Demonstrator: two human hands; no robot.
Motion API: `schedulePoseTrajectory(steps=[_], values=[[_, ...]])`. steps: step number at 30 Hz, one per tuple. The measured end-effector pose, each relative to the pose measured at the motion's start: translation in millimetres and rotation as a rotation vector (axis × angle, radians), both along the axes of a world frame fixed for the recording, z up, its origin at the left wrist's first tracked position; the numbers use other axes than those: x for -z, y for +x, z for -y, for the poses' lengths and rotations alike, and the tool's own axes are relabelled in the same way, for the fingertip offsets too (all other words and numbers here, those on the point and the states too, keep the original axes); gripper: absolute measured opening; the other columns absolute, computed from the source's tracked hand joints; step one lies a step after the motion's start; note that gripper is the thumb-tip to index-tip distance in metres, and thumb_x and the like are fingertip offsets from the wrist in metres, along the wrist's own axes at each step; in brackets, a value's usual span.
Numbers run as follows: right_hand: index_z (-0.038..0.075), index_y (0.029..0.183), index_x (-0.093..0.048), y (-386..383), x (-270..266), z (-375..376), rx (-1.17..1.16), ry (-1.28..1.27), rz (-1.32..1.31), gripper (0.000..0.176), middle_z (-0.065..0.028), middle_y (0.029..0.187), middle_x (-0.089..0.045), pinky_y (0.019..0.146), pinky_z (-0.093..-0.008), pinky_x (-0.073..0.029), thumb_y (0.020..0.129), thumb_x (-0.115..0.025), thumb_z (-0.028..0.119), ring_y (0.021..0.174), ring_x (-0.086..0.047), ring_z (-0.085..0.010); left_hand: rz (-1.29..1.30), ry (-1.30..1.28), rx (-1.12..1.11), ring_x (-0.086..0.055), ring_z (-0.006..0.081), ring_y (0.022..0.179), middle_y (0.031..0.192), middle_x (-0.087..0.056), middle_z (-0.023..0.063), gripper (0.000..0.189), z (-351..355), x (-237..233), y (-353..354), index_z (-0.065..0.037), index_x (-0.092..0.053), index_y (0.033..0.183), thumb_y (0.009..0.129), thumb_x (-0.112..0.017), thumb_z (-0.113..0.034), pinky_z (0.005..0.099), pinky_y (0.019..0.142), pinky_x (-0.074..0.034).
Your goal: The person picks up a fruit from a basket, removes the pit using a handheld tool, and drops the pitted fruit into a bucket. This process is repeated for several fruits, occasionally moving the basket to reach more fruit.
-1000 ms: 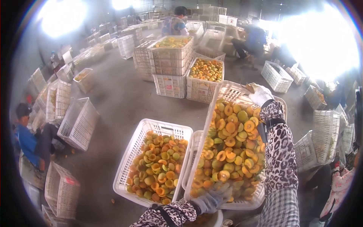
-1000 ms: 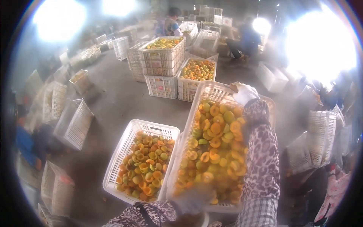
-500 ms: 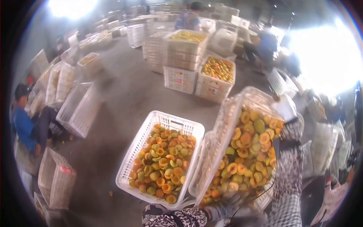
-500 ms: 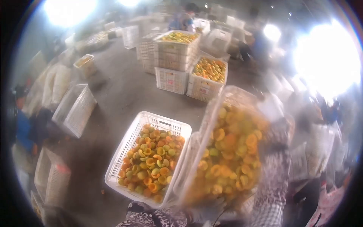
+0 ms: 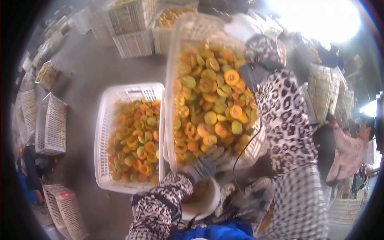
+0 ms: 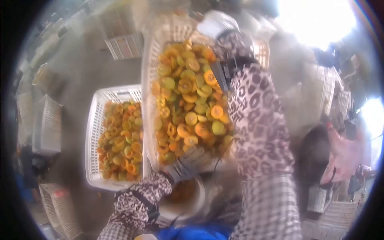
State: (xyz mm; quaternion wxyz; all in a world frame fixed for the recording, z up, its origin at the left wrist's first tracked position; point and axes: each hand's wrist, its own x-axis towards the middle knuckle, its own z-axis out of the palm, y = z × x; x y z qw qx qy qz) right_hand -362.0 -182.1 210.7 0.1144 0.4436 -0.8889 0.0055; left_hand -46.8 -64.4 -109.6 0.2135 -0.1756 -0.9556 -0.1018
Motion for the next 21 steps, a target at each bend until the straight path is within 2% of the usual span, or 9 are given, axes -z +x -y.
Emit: schedulePoseTrajectory(steps=[3, 5, 7, 9, 10, 15, 17, 18, 21], values=[[-0.005, 0.100, -0.070, -23.3, 0.6, -24.6, -0.222, -0.192, -0.153, 0.039, -0.0228, 0.089, -0.070, 0.070, -0.0413, -0.056, 0.078, -0.061, 0.027, 0.076, -0.068, -0.0328, 0.027, 0.037, 0.065, -0.038, 0.0331, 0.135, 0.145, -0.045, 0.0061, 0.050, -27.4, 56.8, 0.6, -0.024, -0.052, 0.136, 0.086, -0.051, -0.026, 0.0502, 0.118, -0.023], [0.003, 0.096, -0.072, 13.9, -3.1, -7.6, -0.073, -0.226, -0.166, 0.038, -0.0204, 0.086, -0.071, 0.073, -0.0439, -0.055, 0.082, -0.060, 0.035, 0.078, -0.069, -0.0340, 0.310, 0.508, 0.108, -0.040, 0.0319, 0.134, 0.142, -0.047, 0.0059, 0.047, -34.7, 48.2, -21.8, -0.024, -0.053, 0.134, 0.086, -0.052, -0.026, 0.0493, 0.118, -0.025], [0.010, 0.093, -0.075, 41.0, -10.3, -23.5, 0.171, -0.323, -0.186, 0.038, -0.0181, 0.083, -0.072, 0.077, -0.0464, -0.054, 0.085, -0.059, 0.043, 0.080, -0.070, -0.0351, -0.367, -0.006, 0.044, -0.056, 0.0233, 0.103, 0.117, -0.058, 0.0014, 0.017, -12.5, -16.8, -19.4, -0.021, -0.061, 0.096, 0.082, -0.057, -0.031, 0.0433, 0.088, -0.046], [0.010, 0.085, -0.075, 11.3, -4.7, -17.5, 0.022, -0.296, -0.284, 0.030, -0.0167, 0.081, -0.071, 0.074, -0.0457, -0.053, 0.084, -0.056, 0.033, 0.079, -0.070, -0.0360, -0.252, 0.070, 0.147, -0.055, 0.0241, 0.113, 0.126, -0.057, 0.0023, 0.022, -19.5, -4.8, -16.9, -0.023, -0.062, 0.103, 0.083, -0.056, -0.031, 0.0444, 0.094, -0.046], [0.008, 0.081, -0.074, -0.6, 6.8, -15.9, -0.245, -0.134, -0.719, 0.029, -0.0184, 0.084, -0.071, 0.076, -0.0458, -0.052, 0.083, -0.053, 0.028, 0.081, -0.069, -0.0367, -0.273, 0.027, 0.165, -0.052, 0.0248, 0.118, 0.131, -0.055, 0.0027, 0.026, -26.2, -3.3, -16.8, -0.023, -0.062, 0.107, 0.083, -0.056, -0.030, 0.0447, 0.099, -0.044], [0.005, 0.084, -0.073, 49.3, -38.8, -47.3, -0.018, -0.081, -0.389, 0.026, -0.0177, 0.076, -0.069, 0.065, -0.0458, -0.054, 0.085, -0.054, 0.023, 0.077, -0.070, -0.0343, -0.282, -0.134, 0.164, -0.044, 0.0253, 0.133, 0.143, -0.049, 0.0059, 0.042, -52.5, -18.0, -44.2, -0.018, -0.057, 0.126, 0.085, -0.055, -0.029, 0.0464, 0.113, -0.033], [0.008, 0.092, -0.075, 46.8, -41.7, -58.0, -0.381, 0.253, -1.060, 0.030, -0.0160, 0.081, -0.071, 0.068, -0.0454, -0.055, 0.083, -0.061, 0.032, 0.079, -0.071, -0.0354, -0.176, -0.035, 0.174, -0.042, 0.0252, 0.135, 0.141, -0.050, 0.0063, 0.043, -65.0, -5.5, -40.5, -0.017, -0.055, 0.129, 0.086, -0.054, -0.025, 0.0461, 0.116, -0.029], [0.016, 0.103, -0.075, 55.0, -40.8, -59.2, -0.098, 0.177, -0.728, 0.040, -0.0187, 0.095, -0.072, 0.091, -0.0395, -0.051, 0.077, -0.065, 0.045, 0.088, -0.070, -0.0388, -0.194, -0.104, 0.170, -0.041, 0.0262, 0.136, 0.139, -0.051, 0.0066, 0.043, -79.6, 1.1, -38.6, -0.015, -0.055, 0.128, 0.086, -0.054, -0.023, 0.0454, 0.116, -0.029], [0.013, 0.103, -0.074, 56.9, -35.0, -71.0, -0.011, 0.041, -0.554, 0.040, -0.0184, 0.093, -0.072, 0.088, -0.0388, -0.052, 0.077, -0.065, 0.043, 0.086, -0.069, -0.0373, -0.154, -0.387, 0.306, -0.040, 0.0286, 0.136, 0.134, -0.053, 0.0069, 0.038, -75.5, -40.5, -46.9, -0.008, -0.058, 0.124, 0.088, -0.052, -0.020, 0.0437, 0.116, -0.030]])
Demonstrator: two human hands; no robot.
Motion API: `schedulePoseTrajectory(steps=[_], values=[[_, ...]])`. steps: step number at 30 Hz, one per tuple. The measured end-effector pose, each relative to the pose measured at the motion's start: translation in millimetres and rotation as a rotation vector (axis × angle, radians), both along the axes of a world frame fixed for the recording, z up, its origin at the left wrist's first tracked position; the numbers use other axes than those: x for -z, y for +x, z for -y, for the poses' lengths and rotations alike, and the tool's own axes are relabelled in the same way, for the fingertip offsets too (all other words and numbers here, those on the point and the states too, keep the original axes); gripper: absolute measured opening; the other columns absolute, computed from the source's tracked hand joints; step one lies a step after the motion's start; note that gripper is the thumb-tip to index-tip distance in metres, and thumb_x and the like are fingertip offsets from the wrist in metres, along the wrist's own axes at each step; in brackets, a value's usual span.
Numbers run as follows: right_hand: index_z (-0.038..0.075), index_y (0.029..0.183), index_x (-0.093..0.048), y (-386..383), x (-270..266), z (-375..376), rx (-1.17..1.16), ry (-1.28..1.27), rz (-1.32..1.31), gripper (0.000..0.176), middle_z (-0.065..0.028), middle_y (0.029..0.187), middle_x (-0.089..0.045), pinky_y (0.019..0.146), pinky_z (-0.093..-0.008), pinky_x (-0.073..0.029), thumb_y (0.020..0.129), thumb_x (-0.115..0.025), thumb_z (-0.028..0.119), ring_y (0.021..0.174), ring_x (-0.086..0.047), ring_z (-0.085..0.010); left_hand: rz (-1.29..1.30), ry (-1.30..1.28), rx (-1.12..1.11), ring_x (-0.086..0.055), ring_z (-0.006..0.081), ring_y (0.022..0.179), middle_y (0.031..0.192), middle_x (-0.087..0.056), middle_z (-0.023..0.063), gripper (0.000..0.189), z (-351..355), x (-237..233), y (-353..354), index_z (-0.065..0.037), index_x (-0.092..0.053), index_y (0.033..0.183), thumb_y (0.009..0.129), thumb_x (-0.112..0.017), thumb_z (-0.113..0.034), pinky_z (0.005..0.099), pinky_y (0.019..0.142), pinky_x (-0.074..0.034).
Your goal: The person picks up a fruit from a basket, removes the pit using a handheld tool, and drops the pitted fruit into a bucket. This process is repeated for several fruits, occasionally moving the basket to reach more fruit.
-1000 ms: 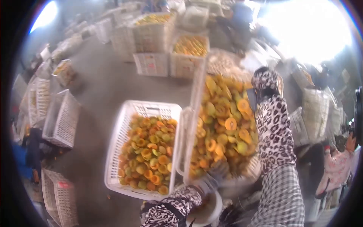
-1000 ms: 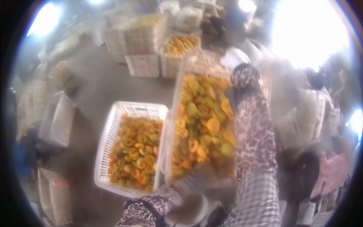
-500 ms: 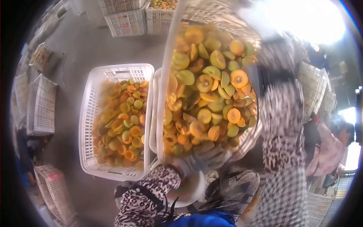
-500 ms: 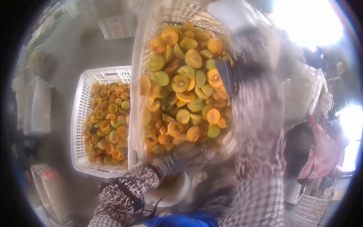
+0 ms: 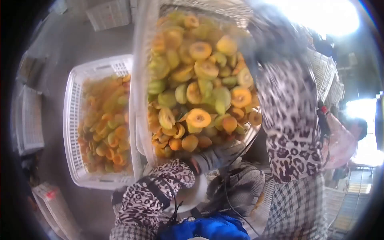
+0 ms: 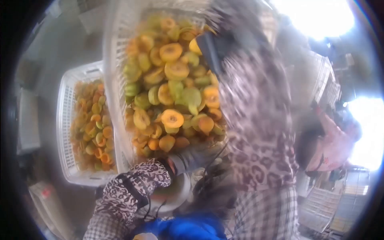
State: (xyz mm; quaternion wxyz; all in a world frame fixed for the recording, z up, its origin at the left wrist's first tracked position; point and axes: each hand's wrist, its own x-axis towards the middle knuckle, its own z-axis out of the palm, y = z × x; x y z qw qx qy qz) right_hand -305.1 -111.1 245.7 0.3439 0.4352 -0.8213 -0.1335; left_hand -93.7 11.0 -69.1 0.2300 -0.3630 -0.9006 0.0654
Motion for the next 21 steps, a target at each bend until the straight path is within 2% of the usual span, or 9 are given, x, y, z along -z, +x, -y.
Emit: schedulePoseTrajectory(steps=[2, 3, 8, 12, 15, 16, 18, 20, 21], values=[[0.012, 0.104, -0.074, 3.4, 2.4, -6.4, -0.002, -0.022, 0.032, 0.041, -0.0181, 0.092, -0.072, 0.085, -0.0384, -0.052, 0.077, -0.065, 0.041, 0.085, -0.069, -0.0362, 0.008, 0.176, -0.102, -0.039, 0.0271, 0.137, 0.145, -0.044, 0.0066, 0.053, 0.0, 9.9, -5.7, -0.009, -0.046, 0.141, 0.089, -0.047, -0.020, 0.0472, 0.118, -0.026], [0.011, 0.104, -0.073, 1.3, 7.9, -9.6, 0.000, -0.033, 0.040, 0.041, -0.0180, 0.091, -0.072, 0.084, -0.0382, -0.052, 0.078, -0.065, 0.041, 0.085, -0.069, -0.0357, 0.200, -0.113, -0.341, -0.033, 0.0287, 0.141, 0.151, -0.038, 0.0104, 0.054, -4.3, -24.7, -1.9, -0.009, -0.042, 0.144, 0.091, -0.042, -0.018, 0.0438, 0.120, -0.023], [0.008, 0.105, -0.072, 16.7, 10.9, -39.4, -0.030, -0.078, 0.087, 0.041, -0.0175, 0.089, -0.071, 0.079, -0.0371, -0.053, 0.078, -0.064, 0.037, 0.081, -0.068, -0.0331, -0.158, 0.296, -0.239, -0.022, 0.0299, 0.147, 0.157, -0.028, 0.0121, 0.056, -4.6, 10.9, -2.5, -0.009, -0.034, 0.148, 0.094, -0.038, -0.021, 0.0488, 0.122, -0.016], [0.005, 0.106, -0.071, 29.6, 21.8, -63.3, -0.019, -0.110, 0.126, 0.041, -0.0170, 0.086, -0.071, 0.074, -0.0363, -0.053, 0.079, -0.064, 0.035, 0.079, -0.068, -0.0310, 0.032, -0.072, -0.236, -0.017, 0.0317, 0.149, 0.159, -0.021, 0.0114, 0.059, -6.3, 2.4, -6.4, -0.010, -0.029, 0.151, 0.094, -0.039, -0.025, 0.0503, 0.122, -0.012], [0.003, 0.107, -0.070, 41.8, 13.7, -74.4, -0.029, -0.188, 0.154, 0.042, -0.0167, 0.085, -0.070, 0.071, -0.0356, -0.054, 0.079, -0.064, 0.033, 0.077, -0.067, -0.0294, -0.231, -0.269, -0.491, -0.015, 0.0298, 0.150, 0.161, -0.019, 0.0098, 0.060, -9.3, -0.3, -12.5, -0.015, -0.028, 0.151, 0.094, -0.038, -0.029, 0.0513, 0.122, -0.010], [0.002, 0.107, -0.069, 42.8, 11.1, -78.4, -0.043, -0.226, 0.188, 0.042, -0.0166, 0.084, -0.070, 0.070, -0.0354, -0.054, 0.079, -0.064, 0.032, 0.076, -0.067, -0.0289, -0.239, -0.276, -0.497, -0.015, 0.0298, 0.150, 0.161, -0.019, 0.0098, 0.060, -5.2, -4.5, -14.8, -0.015, -0.028, 0.151, 0.094, -0.038, -0.029, 0.0513, 0.122, -0.010], [0.001, 0.108, -0.069, 50.2, 7.1, -86.7, -0.078, -0.313, 0.261, 0.042, -0.0163, 0.083, -0.070, 0.068, -0.0350, -0.054, 0.079, -0.064, 0.031, 0.075, -0.067, -0.0278, 0.187, -0.011, -0.184, -0.017, 0.0272, 0.149, 0.160, -0.022, 0.0073, 0.060, 6.1, -25.7, -3.2, -0.017, -0.029, 0.149, 0.091, -0.041, -0.028, 0.0492, 0.122, -0.013], [-0.001, 0.108, -0.068, 59.9, 0.7, -95.6, -0.132, -0.425, 0.354, 0.042, -0.0161, 0.082, -0.070, 0.065, -0.0345, -0.054, 0.080, -0.063, 0.030, 0.073, -0.066, -0.0268, 0.104, -0.001, -0.195, -0.022, 0.0261, 0.147, 0.156, -0.029, 0.0047, 0.059, 10.3, -28.4, -6.2, -0.018, -0.032, 0.147, 0.090, -0.044, -0.027, 0.0480, 0.120, -0.017], [-0.001, 0.109, -0.068, 64.7, -1.5, -103.0, -0.154, -0.484, 0.417, 0.042, -0.0160, 0.081, -0.069, 0.064, -0.0343, -0.054, 0.080, -0.063, 0.029, 0.073, -0.066, -0.0263, 0.143, 0.195, -0.161, -0.029, 0.0264, 0.144, 0.154, -0.034, 0.0049, 0.059, 6.4, -16.0, -9.7, -0.017, -0.037, 0.146, 0.088, -0.046, -0.026, 0.0473, 0.119, -0.019]])
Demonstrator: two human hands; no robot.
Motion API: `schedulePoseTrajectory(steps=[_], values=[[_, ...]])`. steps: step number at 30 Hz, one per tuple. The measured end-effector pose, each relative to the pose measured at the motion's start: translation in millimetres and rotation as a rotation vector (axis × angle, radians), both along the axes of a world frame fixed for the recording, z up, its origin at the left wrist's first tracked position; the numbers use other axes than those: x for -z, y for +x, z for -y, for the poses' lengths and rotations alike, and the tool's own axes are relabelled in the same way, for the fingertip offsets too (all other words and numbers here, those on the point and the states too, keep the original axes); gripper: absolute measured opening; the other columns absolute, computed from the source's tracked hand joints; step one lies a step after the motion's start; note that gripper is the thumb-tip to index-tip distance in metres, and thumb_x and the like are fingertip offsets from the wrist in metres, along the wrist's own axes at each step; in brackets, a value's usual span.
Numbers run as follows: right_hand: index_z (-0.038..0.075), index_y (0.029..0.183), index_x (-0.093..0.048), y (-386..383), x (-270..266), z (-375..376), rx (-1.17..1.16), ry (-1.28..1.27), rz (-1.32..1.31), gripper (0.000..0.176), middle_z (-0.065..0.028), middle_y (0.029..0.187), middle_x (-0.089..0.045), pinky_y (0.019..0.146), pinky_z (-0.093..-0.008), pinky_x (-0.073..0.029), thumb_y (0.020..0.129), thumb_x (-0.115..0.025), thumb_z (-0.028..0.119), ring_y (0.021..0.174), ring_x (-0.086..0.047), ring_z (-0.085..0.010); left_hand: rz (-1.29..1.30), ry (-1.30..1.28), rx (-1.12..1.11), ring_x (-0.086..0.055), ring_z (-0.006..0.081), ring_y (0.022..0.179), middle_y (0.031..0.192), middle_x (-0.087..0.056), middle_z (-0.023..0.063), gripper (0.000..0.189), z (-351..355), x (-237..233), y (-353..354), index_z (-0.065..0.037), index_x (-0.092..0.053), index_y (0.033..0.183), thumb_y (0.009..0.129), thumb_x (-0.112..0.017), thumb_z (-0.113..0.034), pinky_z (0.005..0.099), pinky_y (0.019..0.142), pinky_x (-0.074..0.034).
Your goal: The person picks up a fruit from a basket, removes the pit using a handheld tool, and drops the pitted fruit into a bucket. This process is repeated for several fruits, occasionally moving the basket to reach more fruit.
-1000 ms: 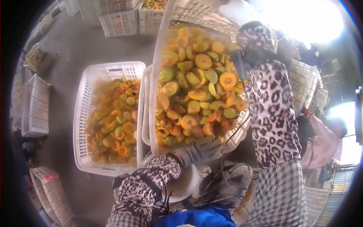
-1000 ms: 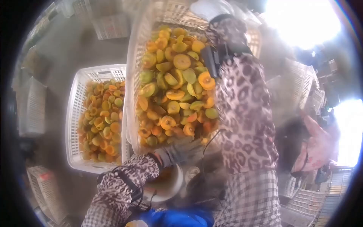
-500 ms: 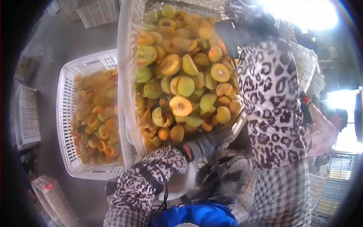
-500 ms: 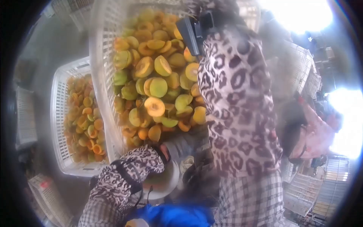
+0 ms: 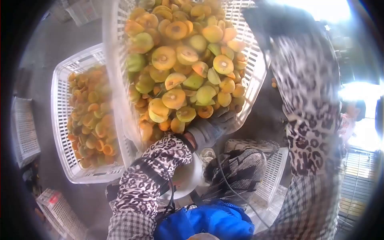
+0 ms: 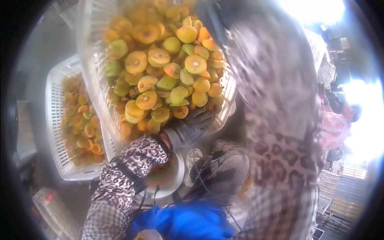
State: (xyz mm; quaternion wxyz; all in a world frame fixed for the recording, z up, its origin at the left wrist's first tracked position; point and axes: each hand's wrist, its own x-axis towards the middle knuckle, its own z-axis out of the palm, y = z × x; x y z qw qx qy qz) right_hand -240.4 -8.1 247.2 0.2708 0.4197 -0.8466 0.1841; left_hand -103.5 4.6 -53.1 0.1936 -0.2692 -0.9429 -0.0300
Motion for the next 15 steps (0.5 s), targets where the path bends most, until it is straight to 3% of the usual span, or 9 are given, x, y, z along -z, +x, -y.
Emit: schedulePoseTrajectory(steps=[1, 5, 7, 8, 9, 11, 12, 13, 15], values=[[-0.002, 0.109, -0.067, 6.8, -1.5, -11.3, -0.027, -0.074, 0.072, 0.042, -0.0159, 0.081, -0.069, 0.063, -0.0341, -0.054, 0.080, -0.063, 0.029, 0.072, -0.066, -0.0257, 0.018, 0.192, 0.008, -0.035, 0.0266, 0.141, 0.151, -0.039, 0.0051, 0.060, -3.1, 15.7, -2.5, -0.017, -0.042, 0.146, 0.087, -0.049, -0.024, 0.0465, 0.119, -0.022], [-0.005, 0.110, -0.066, 46.3, 32.0, -74.9, -0.098, -0.396, 0.614, 0.043, -0.0154, 0.078, -0.069, 0.059, -0.0332, -0.055, 0.080, -0.063, 0.026, 0.069, -0.066, -0.0236, -0.099, 0.014, -0.045, -0.042, 0.0252, 0.136, 0.144, -0.048, 0.0049, 0.059, 5.0, 23.0, 2.4, -0.014, -0.044, 0.145, 0.087, -0.050, -0.022, 0.0455, 0.117, -0.027], [-0.006, 0.118, -0.061, 30.1, 108.1, -147.4, -0.258, -0.541, 0.935, 0.046, -0.0092, 0.075, -0.064, 0.051, -0.0244, -0.051, 0.083, -0.064, 0.023, 0.060, -0.061, -0.0157, -0.113, 0.083, -0.079, -0.046, 0.0265, 0.133, 0.140, -0.052, 0.0053, 0.060, 3.2, 33.4, 6.3, -0.013, -0.043, 0.145, 0.087, -0.052, -0.021, 0.0450, 0.115, -0.031], [-0.007, 0.117, -0.060, 56.8, 110.0, -139.6, -0.204, -0.520, 1.093, 0.045, -0.0092, 0.075, -0.063, 0.049, -0.0242, -0.050, 0.083, -0.065, 0.022, 0.057, -0.059, -0.0149, -0.163, 0.122, -0.141, -0.045, 0.0283, 0.134, 0.141, -0.051, 0.0081, 0.045, -1.5, 38.2, 5.2, -0.012, -0.057, 0.130, 0.086, -0.053, -0.021, 0.0440, 0.113, -0.035], [-0.008, 0.116, -0.060, 77.9, 112.5, -130.6, -0.144, -0.498, 1.253, 0.045, -0.0092, 0.074, -0.063, 0.046, -0.0239, -0.048, 0.083, -0.066, 0.021, 0.053, -0.058, -0.0141, -0.142, 0.092, -0.148, -0.045, 0.0283, 0.134, 0.141, -0.051, 0.0081, 0.045, 3.8, 35.9, 6.6, -0.012, -0.057, 0.130, 0.086, -0.053, -0.021, 0.0440, 0.113, -0.035], [-0.003, 0.121, -0.059, 74.5, 150.8, -147.3, -0.250, -0.546, 1.703, 0.037, -0.0162, 0.103, -0.071, 0.056, -0.0209, -0.049, 0.086, -0.065, 0.009, 0.069, -0.064, -0.0133, 0.062, 0.021, -0.026, -0.048, 0.0292, 0.131, 0.137, -0.054, 0.0109, 0.027, 10.0, 25.9, 9.1, -0.011, -0.067, 0.106, 0.086, -0.053, -0.021, 0.0426, 0.107, -0.042], [-0.003, 0.119, -0.060, 77.2, 175.0, -149.6, -0.160, -0.585, 1.724, 0.036, -0.0145, 0.102, -0.071, 0.054, -0.0207, -0.048, 0.086, -0.066, 0.011, 0.067, -0.063, -0.0114, -0.043, 0.090, -0.011, -0.057, 0.0288, 0.117, 0.123, -0.059, 0.0112, 0.014, 12.5, 29.2, 7.6, -0.011, -0.067, 0.086, 0.083, -0.055, -0.018, 0.0424, 0.093, -0.049], [-0.002, 0.117, -0.060, 80.1, 201.4, -148.2, -0.072, -0.621, 1.739, 0.035, -0.0129, 0.101, -0.071, 0.053, -0.0206, -0.048, 0.086, -0.067, 0.012, 0.065, -0.062, -0.0095, -0.023, 0.061, -0.004, -0.057, 0.0288, 0.117, 0.123, -0.059, 0.0112, 0.014, 16.5, 28.5, 7.0, -0.011, -0.067, 0.086, 0.083, -0.055, -0.018, 0.0424, 0.093, -0.049], [-0.001, 0.116, -0.062, 89.3, 245.0, -146.5, 0.085, -0.600, 1.780, 0.036, -0.0038, 0.086, -0.066, 0.054, -0.0217, -0.048, 0.085, -0.069, 0.015, 0.068, -0.060, -0.0087, 0.314, 0.135, -0.091, -0.060, 0.0290, 0.100, 0.108, -0.060, 0.0093, 0.012, 28.9, 20.0, 11.1, -0.010, -0.066, 0.085, 0.079, -0.060, -0.019, 0.0435, 0.079, -0.050]])
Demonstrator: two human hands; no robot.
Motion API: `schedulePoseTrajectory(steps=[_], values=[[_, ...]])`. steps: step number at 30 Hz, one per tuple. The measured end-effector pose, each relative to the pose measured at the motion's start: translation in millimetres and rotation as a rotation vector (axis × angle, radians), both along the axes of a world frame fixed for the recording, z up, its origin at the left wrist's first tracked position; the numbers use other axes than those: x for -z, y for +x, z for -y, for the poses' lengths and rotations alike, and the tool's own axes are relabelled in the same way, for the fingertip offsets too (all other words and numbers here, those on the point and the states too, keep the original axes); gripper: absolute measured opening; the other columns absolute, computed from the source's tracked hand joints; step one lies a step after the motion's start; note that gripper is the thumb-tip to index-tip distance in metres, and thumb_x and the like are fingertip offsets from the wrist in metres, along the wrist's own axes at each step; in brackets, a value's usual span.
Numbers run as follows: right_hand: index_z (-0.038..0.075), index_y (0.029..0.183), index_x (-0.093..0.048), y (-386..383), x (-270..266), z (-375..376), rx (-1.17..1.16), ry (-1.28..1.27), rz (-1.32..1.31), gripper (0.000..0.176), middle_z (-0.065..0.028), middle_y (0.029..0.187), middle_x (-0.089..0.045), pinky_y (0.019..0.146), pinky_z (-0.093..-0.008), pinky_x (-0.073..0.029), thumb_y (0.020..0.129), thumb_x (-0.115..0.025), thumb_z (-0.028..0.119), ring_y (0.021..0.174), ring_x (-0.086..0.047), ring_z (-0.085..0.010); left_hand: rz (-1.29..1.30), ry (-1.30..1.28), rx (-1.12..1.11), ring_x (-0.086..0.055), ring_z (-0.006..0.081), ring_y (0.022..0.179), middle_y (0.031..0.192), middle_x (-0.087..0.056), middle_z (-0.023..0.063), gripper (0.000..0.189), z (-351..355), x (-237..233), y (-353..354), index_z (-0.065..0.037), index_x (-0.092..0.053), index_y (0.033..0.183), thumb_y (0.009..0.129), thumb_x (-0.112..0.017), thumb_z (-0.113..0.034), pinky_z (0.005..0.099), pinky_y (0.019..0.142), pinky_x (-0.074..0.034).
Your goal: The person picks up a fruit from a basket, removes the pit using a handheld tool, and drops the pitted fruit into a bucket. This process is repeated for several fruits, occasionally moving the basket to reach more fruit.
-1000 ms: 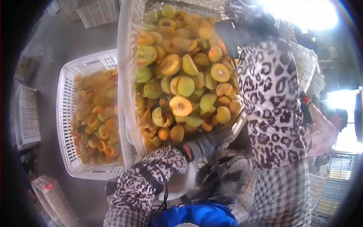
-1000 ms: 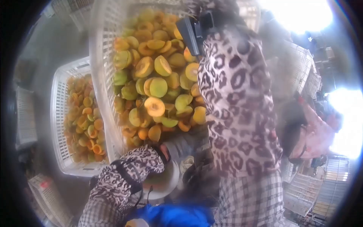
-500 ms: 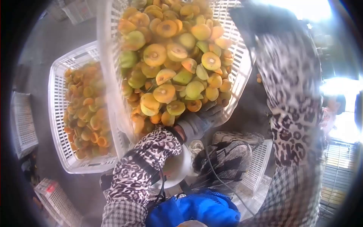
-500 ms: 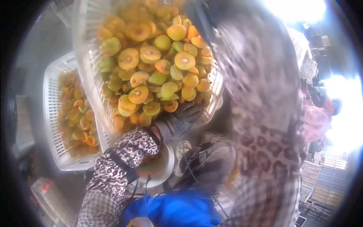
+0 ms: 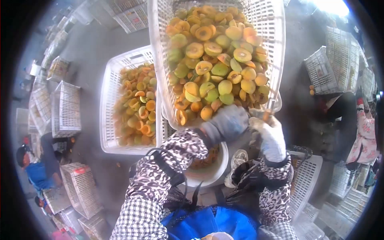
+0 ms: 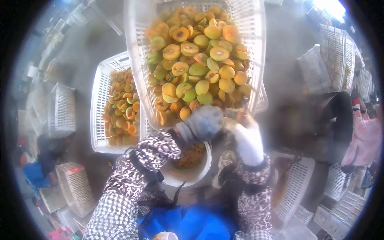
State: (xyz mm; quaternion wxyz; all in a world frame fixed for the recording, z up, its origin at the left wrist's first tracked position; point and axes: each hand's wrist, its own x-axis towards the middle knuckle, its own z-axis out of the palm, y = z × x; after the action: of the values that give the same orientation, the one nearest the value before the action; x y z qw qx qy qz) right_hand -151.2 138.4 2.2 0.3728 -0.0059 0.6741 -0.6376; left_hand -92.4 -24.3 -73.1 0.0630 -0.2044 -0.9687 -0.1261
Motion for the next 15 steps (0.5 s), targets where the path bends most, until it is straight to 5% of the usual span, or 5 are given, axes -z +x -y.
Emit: schedulePoseTrajectory(steps=[2, 4, 11, 14, 15], values=[[-0.001, 0.115, -0.062, 0.9, 6.5, -4.9, 0.026, -0.006, 0.102, 0.035, -0.0036, 0.086, -0.064, 0.055, -0.0221, -0.049, 0.085, -0.070, 0.015, 0.071, -0.061, -0.0096, 0.303, -0.049, -0.413, -0.057, 0.0308, 0.096, 0.103, -0.058, 0.0111, 0.025, 18.1, -49.9, -11.7, -0.007, -0.066, 0.096, 0.075, -0.064, -0.021, 0.0453, 0.077, -0.047], [-0.001, 0.116, -0.061, 0.1, 14.3, -10.2, 0.015, -0.090, 0.119, 0.036, -0.0041, 0.087, -0.064, 0.055, -0.0224, -0.050, 0.085, -0.070, 0.016, 0.071, -0.061, -0.0098, -0.438, -0.146, -0.785, -0.054, 0.0336, 0.107, 0.111, -0.058, 0.0149, 0.041, 48.2, -24.4, -8.9, -0.004, -0.062, 0.112, 0.075, -0.066, -0.024, 0.0467, 0.090, -0.044], [0.000, 0.122, -0.058, -0.5, 27.7, -30.0, 0.000, -0.221, 0.143, 0.039, -0.0059, 0.088, -0.064, 0.057, -0.0225, -0.049, 0.088, -0.065, 0.017, 0.073, -0.063, -0.0119, -0.358, -0.555, -0.734, -0.049, 0.0362, 0.118, 0.121, -0.057, 0.0179, 0.041, 84.6, 2.7, 2.1, -0.003, -0.059, 0.116, 0.082, -0.066, -0.023, 0.0470, 0.109, -0.031], [0.000, 0.129, -0.055, 3.8, 20.8, -33.4, -0.071, -0.199, 0.050, 0.045, -0.0081, 0.090, -0.065, 0.062, -0.0236, -0.050, 0.091, -0.062, 0.022, 0.072, -0.063, -0.0127, -0.239, -0.445, -0.727, -0.057, 0.0315, 0.107, 0.121, -0.054, 0.0169, 0.027, 73.7, -23.9, 5.4, -0.005, -0.059, 0.110, 0.087, -0.060, -0.019, 0.0485, 0.103, -0.040], [0.000, 0.131, -0.054, 7.4, 20.0, -32.1, -0.144, -0.147, -0.136, 0.046, -0.0101, 0.093, -0.067, 0.064, -0.0255, -0.051, 0.091, -0.062, 0.023, 0.070, -0.064, -0.0144, -0.193, 0.198, -0.954, -0.059, 0.0289, 0.101, 0.118, -0.054, 0.0161, 0.024, 53.4, -49.2, 11.7, -0.003, -0.057, 0.111, 0.089, -0.059, -0.014, 0.0454, 0.096, -0.046]])
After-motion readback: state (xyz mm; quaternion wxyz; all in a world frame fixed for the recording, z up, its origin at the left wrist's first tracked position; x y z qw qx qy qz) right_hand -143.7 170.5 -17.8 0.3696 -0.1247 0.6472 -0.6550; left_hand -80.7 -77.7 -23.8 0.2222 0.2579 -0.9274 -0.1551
